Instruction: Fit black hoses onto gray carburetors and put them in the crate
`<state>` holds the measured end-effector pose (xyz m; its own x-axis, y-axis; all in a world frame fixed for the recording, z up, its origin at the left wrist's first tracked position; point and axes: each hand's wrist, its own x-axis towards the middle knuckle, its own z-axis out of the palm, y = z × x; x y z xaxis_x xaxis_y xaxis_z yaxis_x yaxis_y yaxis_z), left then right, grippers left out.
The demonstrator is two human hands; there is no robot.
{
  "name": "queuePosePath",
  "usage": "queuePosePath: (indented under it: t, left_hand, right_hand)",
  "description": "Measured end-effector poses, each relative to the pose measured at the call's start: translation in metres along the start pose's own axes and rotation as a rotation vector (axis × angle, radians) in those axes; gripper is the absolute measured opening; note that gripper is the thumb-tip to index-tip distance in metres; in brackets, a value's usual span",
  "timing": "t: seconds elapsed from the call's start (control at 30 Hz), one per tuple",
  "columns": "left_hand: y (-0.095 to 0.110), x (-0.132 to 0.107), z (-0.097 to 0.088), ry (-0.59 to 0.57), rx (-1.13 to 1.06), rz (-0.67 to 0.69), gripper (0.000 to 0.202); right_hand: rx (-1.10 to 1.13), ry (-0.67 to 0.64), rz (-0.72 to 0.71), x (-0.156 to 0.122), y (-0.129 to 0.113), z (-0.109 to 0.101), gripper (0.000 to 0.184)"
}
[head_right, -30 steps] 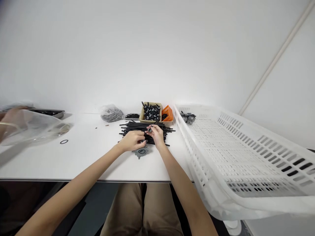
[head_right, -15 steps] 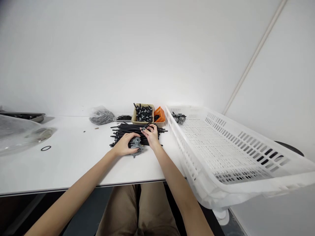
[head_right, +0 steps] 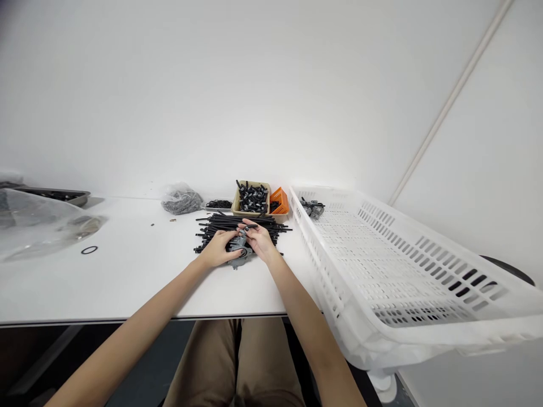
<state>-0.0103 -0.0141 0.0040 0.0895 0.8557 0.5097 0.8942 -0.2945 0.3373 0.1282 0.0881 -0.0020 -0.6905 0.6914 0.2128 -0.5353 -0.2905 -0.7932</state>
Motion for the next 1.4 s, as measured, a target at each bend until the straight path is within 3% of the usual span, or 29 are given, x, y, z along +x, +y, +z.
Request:
queuePosePath:
  t: [0.1,0.4,0.77,1.27,1.4]
  left_hand:
    - [-0.001,0.000,0.001,0.016,0.018,-0.011,0.051]
    - [-0.001,0.001,0.000,-0.014,-0.021,-0.012,0.047]
    - [0.004,-0.001,-0.004,-0.009,0.006,-0.023,0.052]
    - [0.002,0.001,-0.004,-0.018,0.006,-0.006,0.037]
    - [0.002,0.001,-0.004,-0.008,0.014,-0.022,0.039]
  right_hand:
    - [-0.039,-0.028,0.006,-0.001,-0.002,-0.001,0.030]
    - [-0.118,-0.164,0.092,-0.008,-0.020,-0.005,0.040]
    - [-0.174,-0.243,0.153,-0.008,-0.019,-0.009,0.042]
    - [-0.286,-0.194,0.109,-0.008,-0.017,-0.005,0.042]
    - [-0.299,-0.168,0.093,-0.010,-0.017,-0.001,0.030]
